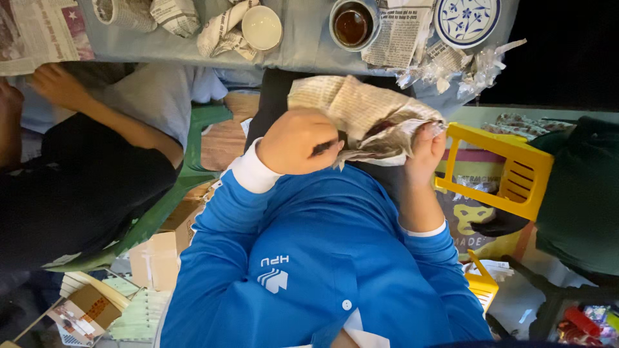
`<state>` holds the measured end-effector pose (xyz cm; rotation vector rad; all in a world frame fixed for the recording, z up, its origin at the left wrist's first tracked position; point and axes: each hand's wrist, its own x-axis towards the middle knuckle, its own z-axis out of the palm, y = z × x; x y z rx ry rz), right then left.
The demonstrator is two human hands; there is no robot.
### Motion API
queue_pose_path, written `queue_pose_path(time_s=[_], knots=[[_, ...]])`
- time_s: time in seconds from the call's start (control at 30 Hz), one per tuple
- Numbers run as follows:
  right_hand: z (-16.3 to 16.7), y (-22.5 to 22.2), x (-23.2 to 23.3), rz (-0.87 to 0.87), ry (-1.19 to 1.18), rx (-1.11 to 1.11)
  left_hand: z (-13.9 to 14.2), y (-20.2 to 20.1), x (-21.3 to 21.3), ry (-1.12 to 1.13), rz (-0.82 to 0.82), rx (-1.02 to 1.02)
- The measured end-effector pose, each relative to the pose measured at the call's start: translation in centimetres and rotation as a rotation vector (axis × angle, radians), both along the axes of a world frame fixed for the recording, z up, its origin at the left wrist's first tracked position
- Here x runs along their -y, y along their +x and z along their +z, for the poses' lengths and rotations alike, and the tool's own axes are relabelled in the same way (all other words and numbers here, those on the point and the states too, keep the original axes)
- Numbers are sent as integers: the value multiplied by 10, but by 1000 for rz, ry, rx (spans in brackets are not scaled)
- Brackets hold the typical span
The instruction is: The person sits at a table and wraps ceramic bowls and cups in sheets of newspaper, folding and crumpling the paper around each piece and placing the wrapped items on the table with other already wrapped ceramics.
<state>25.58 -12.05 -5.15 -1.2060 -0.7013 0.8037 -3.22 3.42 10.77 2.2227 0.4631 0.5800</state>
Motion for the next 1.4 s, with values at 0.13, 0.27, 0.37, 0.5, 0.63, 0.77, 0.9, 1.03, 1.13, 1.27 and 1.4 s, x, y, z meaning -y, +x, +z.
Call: queue_pose_path(time_s=[0.13,0.27,0.37,0.5,0.63,0.77,0.9,1.03,1.13,1.27,1.4], knots=[[-17,8,5,-101,-4,-30,-15,6,7,-150,-25,92],[-31,-2,3,-120,-44,-11,-46,29,23,-271,90,3],[-27,-16,-5,-171,-138,-52,-72,43,34,-453,144,56],[-6,-14,-18,-171,-134,23,-97,41,37,-600,209,120],[12,27,-33,-349,-221,232,-109,29,18,-650,319,398],[20,52,-28,-369,-112,114,-122,23,-32,-774,728,267],[30,57,-24,-458,-91,-47,-134,30,-95,103,837,214],[36,52,-18,-380,-37,-21,-141,51,-147,-119,854,-235],[37,51,-13,-370,-34,-2,-136,64,-171,-165,886,-297],[36,50,-9,-404,-57,-66,-130,75,-184,-200,989,-199],[39,49,-9,-381,-38,-103,-122,78,-190,-70,1028,-249]])
